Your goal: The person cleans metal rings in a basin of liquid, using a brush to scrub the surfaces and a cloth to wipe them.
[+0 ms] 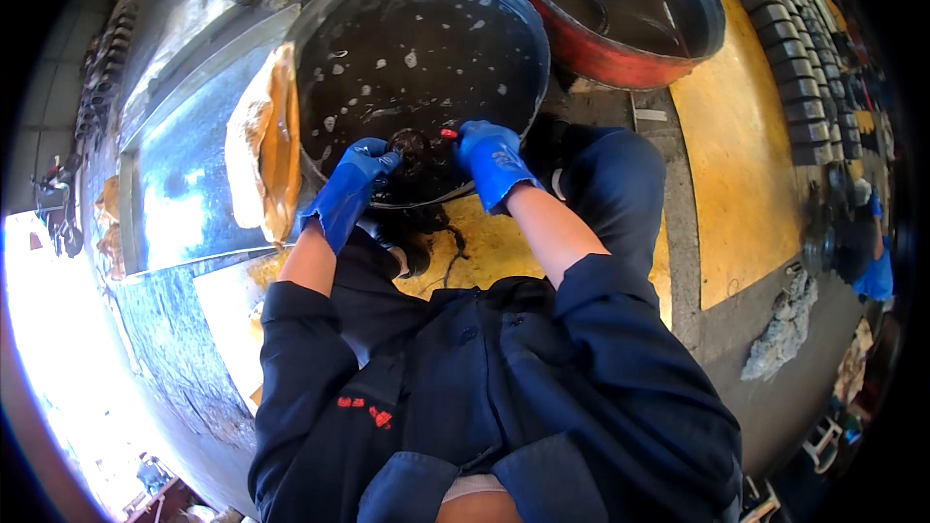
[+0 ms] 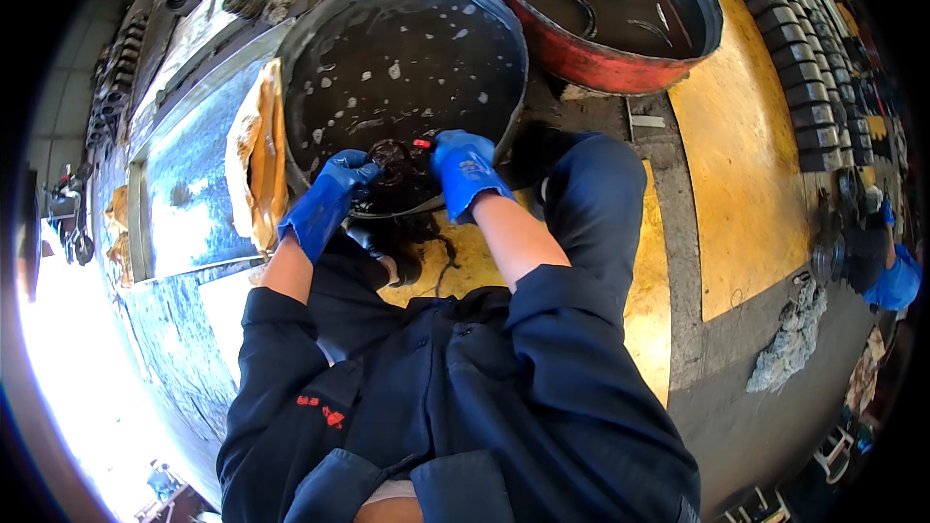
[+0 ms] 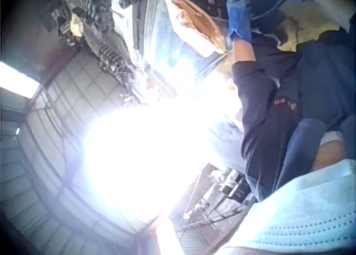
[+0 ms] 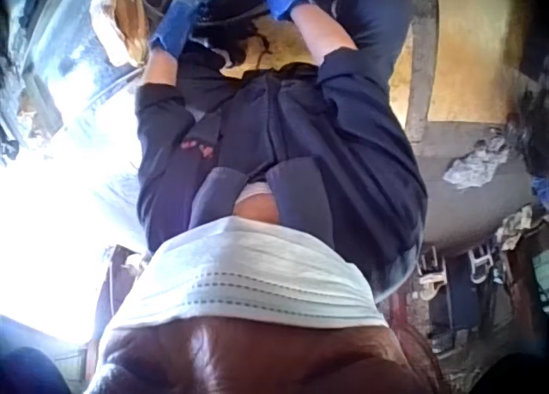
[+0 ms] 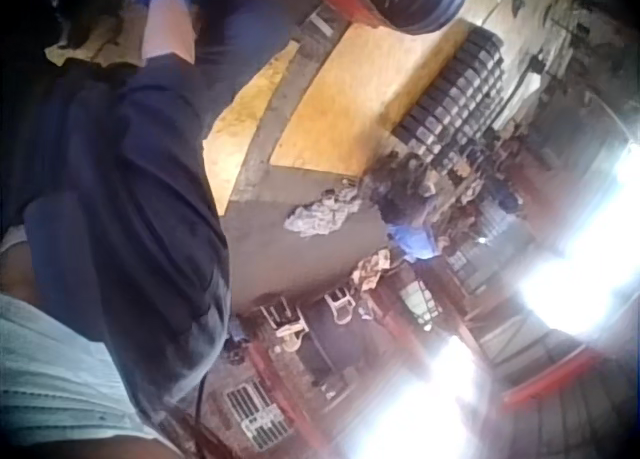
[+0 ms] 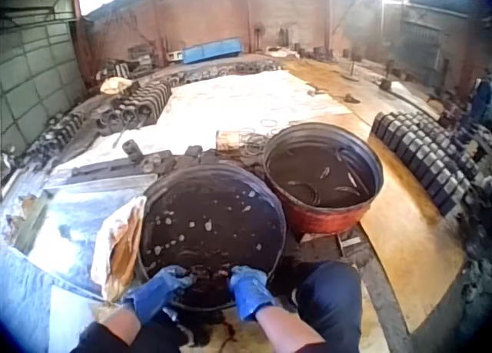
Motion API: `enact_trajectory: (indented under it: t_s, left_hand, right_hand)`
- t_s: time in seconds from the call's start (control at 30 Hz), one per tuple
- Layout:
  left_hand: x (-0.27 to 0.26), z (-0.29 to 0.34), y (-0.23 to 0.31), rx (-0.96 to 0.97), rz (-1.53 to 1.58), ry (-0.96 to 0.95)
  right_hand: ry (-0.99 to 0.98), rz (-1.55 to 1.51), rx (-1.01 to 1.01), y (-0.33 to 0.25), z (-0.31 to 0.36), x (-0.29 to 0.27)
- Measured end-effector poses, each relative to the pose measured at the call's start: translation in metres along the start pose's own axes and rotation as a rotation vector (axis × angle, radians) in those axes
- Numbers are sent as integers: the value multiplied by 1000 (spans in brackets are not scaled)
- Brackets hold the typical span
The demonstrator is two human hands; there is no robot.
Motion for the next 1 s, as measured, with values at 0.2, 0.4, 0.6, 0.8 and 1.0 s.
enact_trajectory:
  t_s: [0.2,0.4,0.6,0.8,1.0]
  left_hand:
    - [-15,21,21,114,339,-1]
    - [-36,-25,-23,235,301,-106]
    - [-15,-20,1,185,138,-97]
    - [-31,-24,13,349,243,86]
    - [-42,-15,10,265,416,194]
  right_hand:
    - [90,-451,-173,8,-23,-4]
    - [152,-583,-687,-86,58,-59]
    - [338,-385,-715,-101,59,-70]
    - [133,-936,-207,-43,-8,-27]
    - [39,-976,-119,-23,6,2]
Point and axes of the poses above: each hand's wrist, its own z-axis away from the middle knuckle, its own x-axis out of the palm, y = z × x, the point moved 10 cm from there along -z, towards the middle knuckle, and after that the axes turned 4 degrees about x, right-handed, at the moved point
